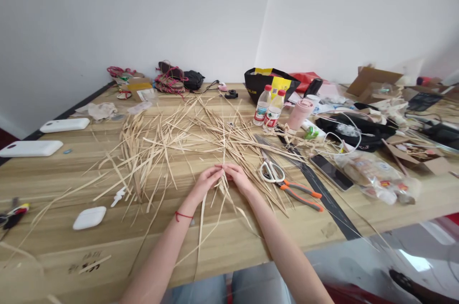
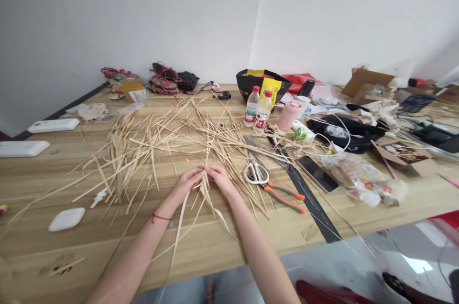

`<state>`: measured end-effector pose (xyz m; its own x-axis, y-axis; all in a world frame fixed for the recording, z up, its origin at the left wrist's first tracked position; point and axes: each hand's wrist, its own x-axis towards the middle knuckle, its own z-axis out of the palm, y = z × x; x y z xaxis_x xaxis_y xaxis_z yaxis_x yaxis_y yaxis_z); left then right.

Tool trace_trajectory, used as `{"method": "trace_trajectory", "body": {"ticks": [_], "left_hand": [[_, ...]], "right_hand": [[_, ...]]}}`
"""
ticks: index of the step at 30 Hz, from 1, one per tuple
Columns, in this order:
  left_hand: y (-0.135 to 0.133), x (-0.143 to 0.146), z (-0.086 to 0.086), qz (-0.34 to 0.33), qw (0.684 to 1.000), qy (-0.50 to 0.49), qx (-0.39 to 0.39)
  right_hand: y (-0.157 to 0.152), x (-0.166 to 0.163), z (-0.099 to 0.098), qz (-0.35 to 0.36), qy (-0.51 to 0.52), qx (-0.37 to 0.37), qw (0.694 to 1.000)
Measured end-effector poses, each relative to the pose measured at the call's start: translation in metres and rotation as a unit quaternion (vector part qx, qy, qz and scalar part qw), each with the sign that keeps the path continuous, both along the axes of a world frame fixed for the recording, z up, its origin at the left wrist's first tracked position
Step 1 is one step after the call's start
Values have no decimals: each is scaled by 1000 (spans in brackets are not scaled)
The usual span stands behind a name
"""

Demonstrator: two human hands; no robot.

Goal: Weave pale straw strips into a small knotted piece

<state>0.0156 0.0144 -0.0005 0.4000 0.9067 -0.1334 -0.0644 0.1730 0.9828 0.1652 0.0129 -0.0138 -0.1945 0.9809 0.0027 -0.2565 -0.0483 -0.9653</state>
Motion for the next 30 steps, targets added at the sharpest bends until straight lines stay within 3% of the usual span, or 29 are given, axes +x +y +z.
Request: {"method": "trace_trajectory", "body": {"ticks": [4,9,13,15,16,18,19,21,25,30], "left_hand": [[1,-4,0,16,1000,6,11],[4,-7,1,-29,998,-37,-28],[7,-10,-3,-48,996,-54,-54],[8,-11,-5,-39,996,-57,-52],[8,-11,-6,-32,996,-60,-51],[9,-11,-7,-26,996,-64,-52],[9,-11,-7,-30,996,-65,-53],[10,-11,-7,-43,995,-67,-56],[11,-10,-7,-59,994,-69,-58],[9,-10,-7,-53,996,-53,-48]], "right_hand": [[-3,-1,6,20,-20,5,1000],[-6,-3,15,29,-74,59,995],[-5,15,27,-35,-207,145,967],[-4,38,30,-153,-328,137,922],[-4,52,30,-227,-403,114,880],[-7,82,27,-289,-560,51,775],[-9,96,26,-288,-620,18,730],[-13,118,24,-235,-687,-23,688],[-16,136,27,-140,-715,-13,684],[-13,143,38,-86,-718,19,691]]}}
